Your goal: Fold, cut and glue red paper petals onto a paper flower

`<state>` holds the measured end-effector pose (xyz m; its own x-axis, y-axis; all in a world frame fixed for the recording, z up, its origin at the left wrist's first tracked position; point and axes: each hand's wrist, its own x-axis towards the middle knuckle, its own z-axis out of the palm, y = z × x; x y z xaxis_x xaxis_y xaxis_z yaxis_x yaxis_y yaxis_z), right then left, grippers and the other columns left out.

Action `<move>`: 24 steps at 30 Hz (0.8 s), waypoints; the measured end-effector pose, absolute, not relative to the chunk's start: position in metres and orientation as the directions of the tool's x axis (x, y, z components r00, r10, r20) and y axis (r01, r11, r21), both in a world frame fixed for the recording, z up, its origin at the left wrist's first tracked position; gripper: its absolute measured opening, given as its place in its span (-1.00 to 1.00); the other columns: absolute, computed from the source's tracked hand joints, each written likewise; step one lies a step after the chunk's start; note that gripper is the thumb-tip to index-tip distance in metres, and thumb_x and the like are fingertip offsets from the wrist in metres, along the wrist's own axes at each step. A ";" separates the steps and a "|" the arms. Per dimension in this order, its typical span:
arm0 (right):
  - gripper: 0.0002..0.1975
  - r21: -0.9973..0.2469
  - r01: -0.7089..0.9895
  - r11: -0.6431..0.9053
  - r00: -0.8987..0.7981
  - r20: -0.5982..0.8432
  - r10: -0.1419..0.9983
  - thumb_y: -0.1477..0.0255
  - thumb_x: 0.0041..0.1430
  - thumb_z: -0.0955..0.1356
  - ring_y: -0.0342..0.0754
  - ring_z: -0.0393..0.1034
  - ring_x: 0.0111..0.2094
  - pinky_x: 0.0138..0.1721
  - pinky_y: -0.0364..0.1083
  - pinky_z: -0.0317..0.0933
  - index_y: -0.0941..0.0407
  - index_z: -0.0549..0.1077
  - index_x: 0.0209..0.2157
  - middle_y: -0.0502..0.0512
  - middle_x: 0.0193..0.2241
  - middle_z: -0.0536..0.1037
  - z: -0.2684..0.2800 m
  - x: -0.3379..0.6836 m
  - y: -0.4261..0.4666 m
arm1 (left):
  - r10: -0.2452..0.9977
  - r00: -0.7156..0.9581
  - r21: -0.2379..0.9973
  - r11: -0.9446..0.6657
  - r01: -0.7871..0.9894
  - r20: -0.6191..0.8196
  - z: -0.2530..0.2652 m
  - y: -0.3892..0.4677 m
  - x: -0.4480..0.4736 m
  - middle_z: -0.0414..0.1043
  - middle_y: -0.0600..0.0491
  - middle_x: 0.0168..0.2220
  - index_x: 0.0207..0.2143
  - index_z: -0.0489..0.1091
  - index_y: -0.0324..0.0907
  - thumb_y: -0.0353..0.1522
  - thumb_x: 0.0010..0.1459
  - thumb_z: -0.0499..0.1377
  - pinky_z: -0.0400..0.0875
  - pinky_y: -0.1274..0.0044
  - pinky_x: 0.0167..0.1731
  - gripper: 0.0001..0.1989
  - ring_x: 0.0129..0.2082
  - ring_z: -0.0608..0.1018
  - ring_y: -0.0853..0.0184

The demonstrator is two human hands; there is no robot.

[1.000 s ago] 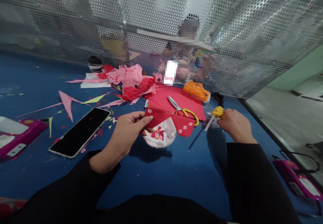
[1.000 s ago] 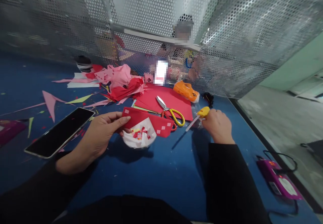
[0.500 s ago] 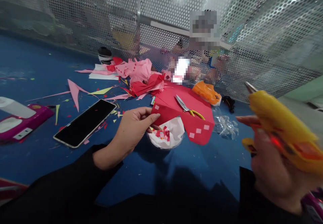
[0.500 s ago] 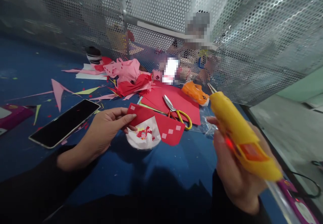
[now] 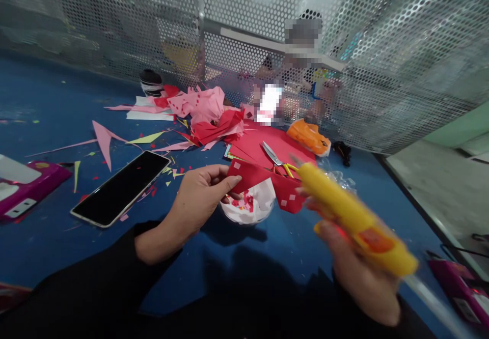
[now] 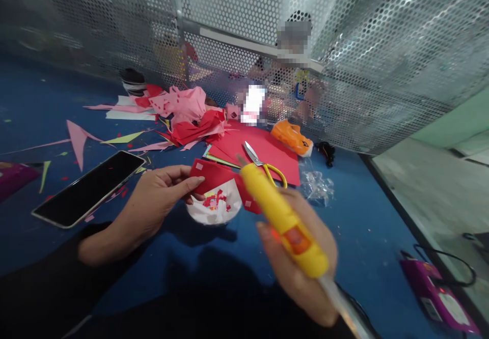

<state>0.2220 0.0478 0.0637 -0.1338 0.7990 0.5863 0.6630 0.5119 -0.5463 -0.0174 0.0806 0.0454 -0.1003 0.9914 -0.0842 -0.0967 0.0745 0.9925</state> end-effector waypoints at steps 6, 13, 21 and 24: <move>-0.93 -0.445 0.598 0.667 -0.406 0.549 0.730 0.39 0.26 0.35 -0.11 0.50 -0.39 -0.39 -0.15 0.38 0.05 0.39 -0.22 0.02 -0.35 0.55 0.060 0.197 0.043 | 0.997 -0.049 0.997 0.053 -0.061 -0.056 0.048 0.077 -0.018 0.61 0.09 -0.46 -0.33 0.59 -0.17 -0.30 0.08 0.34 0.40 0.66 -0.54 -0.87 -0.51 0.60 0.41; -0.94 -0.404 0.599 0.691 -0.480 0.511 0.714 0.42 0.30 0.33 -0.09 0.50 -0.39 -0.40 -0.12 0.38 0.08 0.39 -0.20 0.06 -0.35 0.55 0.049 0.194 0.044 | 0.996 -0.049 0.996 0.070 -0.053 -0.072 0.048 0.077 -0.016 0.59 0.08 -0.50 -0.38 0.56 -0.17 -0.28 0.05 0.33 0.39 0.63 -0.54 -0.86 -0.54 0.59 0.38; -0.95 -0.424 0.648 0.633 -0.437 0.473 0.765 0.40 0.30 0.33 -0.12 0.48 -0.41 -0.44 -0.16 0.32 0.08 0.39 -0.24 0.03 -0.37 0.53 0.049 0.194 0.043 | 0.998 -0.006 0.998 0.054 -0.043 -0.054 0.050 0.075 -0.015 0.61 0.07 -0.47 -0.32 0.59 -0.19 -0.32 0.04 0.33 0.39 0.64 -0.52 -0.85 -0.51 0.56 0.41; -0.97 -0.413 0.653 0.635 -0.439 0.477 0.761 0.41 0.31 0.32 -0.12 0.47 -0.42 -0.45 -0.16 0.30 0.06 0.38 -0.23 0.01 -0.38 0.53 0.049 0.194 0.043 | 0.999 -0.005 0.997 0.054 -0.056 -0.055 0.051 0.074 -0.015 0.61 0.07 -0.47 -0.33 0.58 -0.19 -0.33 0.04 0.33 0.39 0.65 -0.54 -0.87 -0.51 0.57 0.41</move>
<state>0.1944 0.0434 0.0485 -0.4387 0.7614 0.4773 0.6527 0.6351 -0.4130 -0.0145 0.0738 0.0512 -0.0046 0.9985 -0.0546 -0.0561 0.0542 0.9970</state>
